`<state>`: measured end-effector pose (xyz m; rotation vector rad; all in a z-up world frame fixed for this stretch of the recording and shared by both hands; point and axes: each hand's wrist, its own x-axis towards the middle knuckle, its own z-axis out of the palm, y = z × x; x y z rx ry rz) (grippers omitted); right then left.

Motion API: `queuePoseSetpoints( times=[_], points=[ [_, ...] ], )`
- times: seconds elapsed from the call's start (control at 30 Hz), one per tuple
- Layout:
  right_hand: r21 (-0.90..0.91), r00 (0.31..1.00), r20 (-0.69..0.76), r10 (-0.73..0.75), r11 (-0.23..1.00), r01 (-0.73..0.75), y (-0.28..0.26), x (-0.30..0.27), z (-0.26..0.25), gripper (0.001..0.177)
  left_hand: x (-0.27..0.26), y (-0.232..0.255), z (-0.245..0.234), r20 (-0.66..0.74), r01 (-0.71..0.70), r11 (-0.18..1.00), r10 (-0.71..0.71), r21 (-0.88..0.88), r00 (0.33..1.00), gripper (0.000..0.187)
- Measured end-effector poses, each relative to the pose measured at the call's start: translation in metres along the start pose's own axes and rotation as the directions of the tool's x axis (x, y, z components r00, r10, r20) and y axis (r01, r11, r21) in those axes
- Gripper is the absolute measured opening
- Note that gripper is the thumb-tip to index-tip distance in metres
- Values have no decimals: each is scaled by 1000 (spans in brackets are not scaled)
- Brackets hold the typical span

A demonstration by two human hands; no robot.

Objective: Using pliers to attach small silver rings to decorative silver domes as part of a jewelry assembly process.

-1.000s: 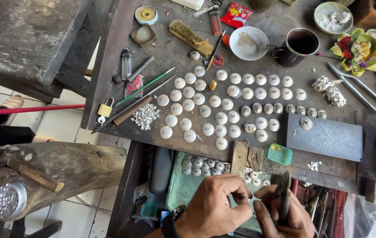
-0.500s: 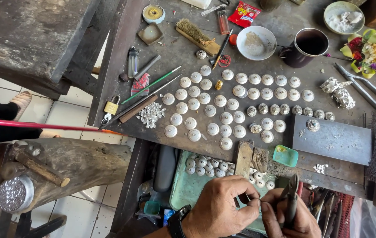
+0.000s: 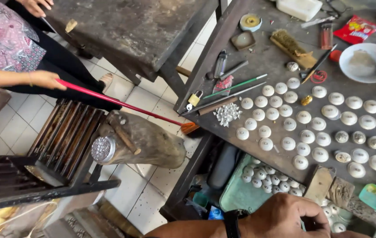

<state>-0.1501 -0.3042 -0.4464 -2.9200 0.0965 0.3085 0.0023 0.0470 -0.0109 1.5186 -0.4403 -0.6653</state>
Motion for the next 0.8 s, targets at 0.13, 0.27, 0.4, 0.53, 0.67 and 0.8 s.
queuePoseSetpoints(
  times=[0.13,0.27,0.4,0.53,0.67,0.8],
  points=[
    [-560,928,266,260,826,-71,-51,-36,-83,35,7,3,9,-69,31,1000,-31,-4,997,8],
    [537,856,-340,389,828,-163,-294,-28,-400,11,21,8,11,39,-27,999,28,-30,999,8],
    [543,826,-563,38,771,334,-276,-16,-406,16,33,11,18,-17,-63,998,63,-4,998,5],
    [592,798,-598,-69,634,498,-266,-11,-400,31,37,15,13,-108,-132,990,126,-54,986,7],
    [736,899,-438,-6,572,362,-268,-10,-406,30,35,12,6,-153,-135,972,106,-192,983,5],
    [885,973,-179,-148,408,225,-267,-9,-403,28,35,12,2,-205,-136,945,75,-297,976,7]
  ],
)
